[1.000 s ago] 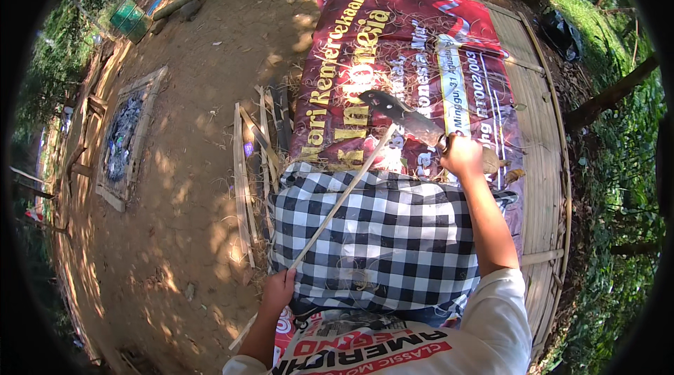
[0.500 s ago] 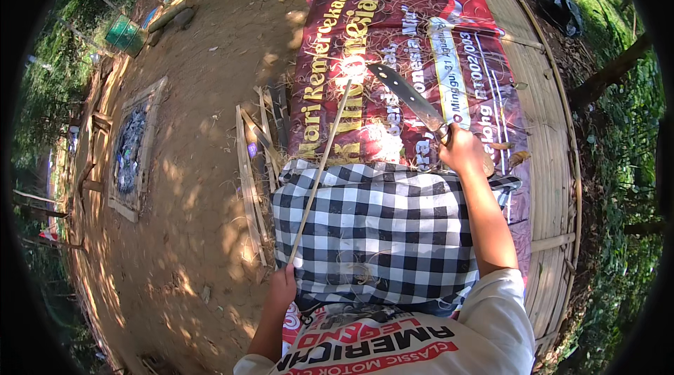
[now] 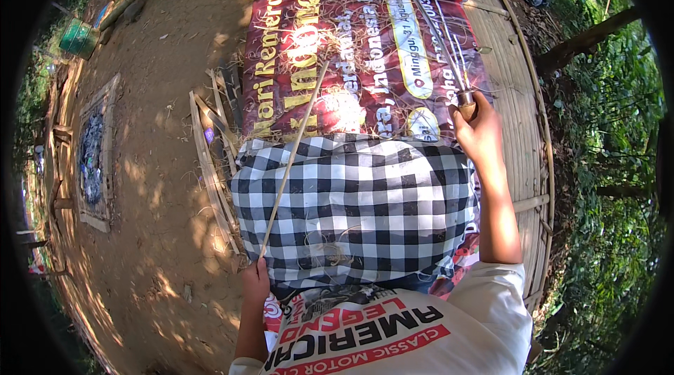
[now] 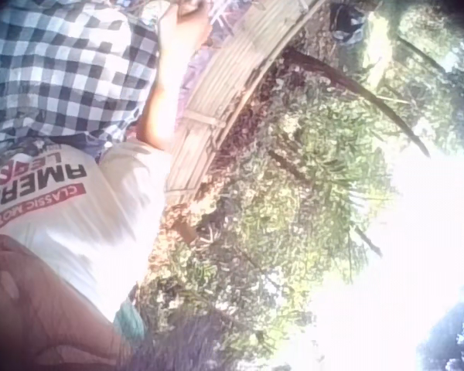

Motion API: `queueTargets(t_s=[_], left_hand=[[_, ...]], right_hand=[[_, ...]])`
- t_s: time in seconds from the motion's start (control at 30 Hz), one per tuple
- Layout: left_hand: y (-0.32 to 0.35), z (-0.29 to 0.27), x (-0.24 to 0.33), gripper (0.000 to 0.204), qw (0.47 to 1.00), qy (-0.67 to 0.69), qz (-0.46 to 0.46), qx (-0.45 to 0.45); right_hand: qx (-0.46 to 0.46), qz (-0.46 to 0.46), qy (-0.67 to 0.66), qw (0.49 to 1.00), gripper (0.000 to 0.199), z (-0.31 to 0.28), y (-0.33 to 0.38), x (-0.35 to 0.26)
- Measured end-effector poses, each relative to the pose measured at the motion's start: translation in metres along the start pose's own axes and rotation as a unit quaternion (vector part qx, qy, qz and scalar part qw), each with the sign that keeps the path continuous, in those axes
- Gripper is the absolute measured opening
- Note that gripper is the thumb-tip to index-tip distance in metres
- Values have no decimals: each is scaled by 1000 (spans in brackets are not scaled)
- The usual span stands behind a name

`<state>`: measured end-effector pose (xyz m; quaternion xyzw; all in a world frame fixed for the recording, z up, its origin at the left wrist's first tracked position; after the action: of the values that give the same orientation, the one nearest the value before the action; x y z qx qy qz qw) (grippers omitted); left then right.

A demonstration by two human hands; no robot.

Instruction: The person scrapes the surface of a thin wooden stick with a machete while holding it over a bamboo platform.

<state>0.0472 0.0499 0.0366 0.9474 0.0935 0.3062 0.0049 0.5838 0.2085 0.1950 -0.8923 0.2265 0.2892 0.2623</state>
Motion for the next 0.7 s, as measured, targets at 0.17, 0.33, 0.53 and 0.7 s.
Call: queueTargets(t_s=[0.17,0.33,0.53,0.7], left_hand=[[-3,5,-2,46,1000,30,-1,4],[-11,6,-9,47,999,33,-23,-30],[-5,0,1,48,999,28,-16,-8],[-7,-2,12,50,999,33,-23,-5]], right_hand=[[-16,41,6,999,47,-49,87,27],[-20,139,105,985,43,-43,128,69],[116,155,46,980,37,-67,99,66],[56,94,52,993,41,-48,103,53]])
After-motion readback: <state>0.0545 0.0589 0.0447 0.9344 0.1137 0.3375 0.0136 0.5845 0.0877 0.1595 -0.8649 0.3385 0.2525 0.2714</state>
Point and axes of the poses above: each hand's wrist, its own y-axis away from the middle knuckle, its own z-axis out of the palm, x = y × z, the point moved 6 cm from there along -y, towards the middle knuckle, and after that the axes turned 12 degrees about x, right-handed, at the moved point
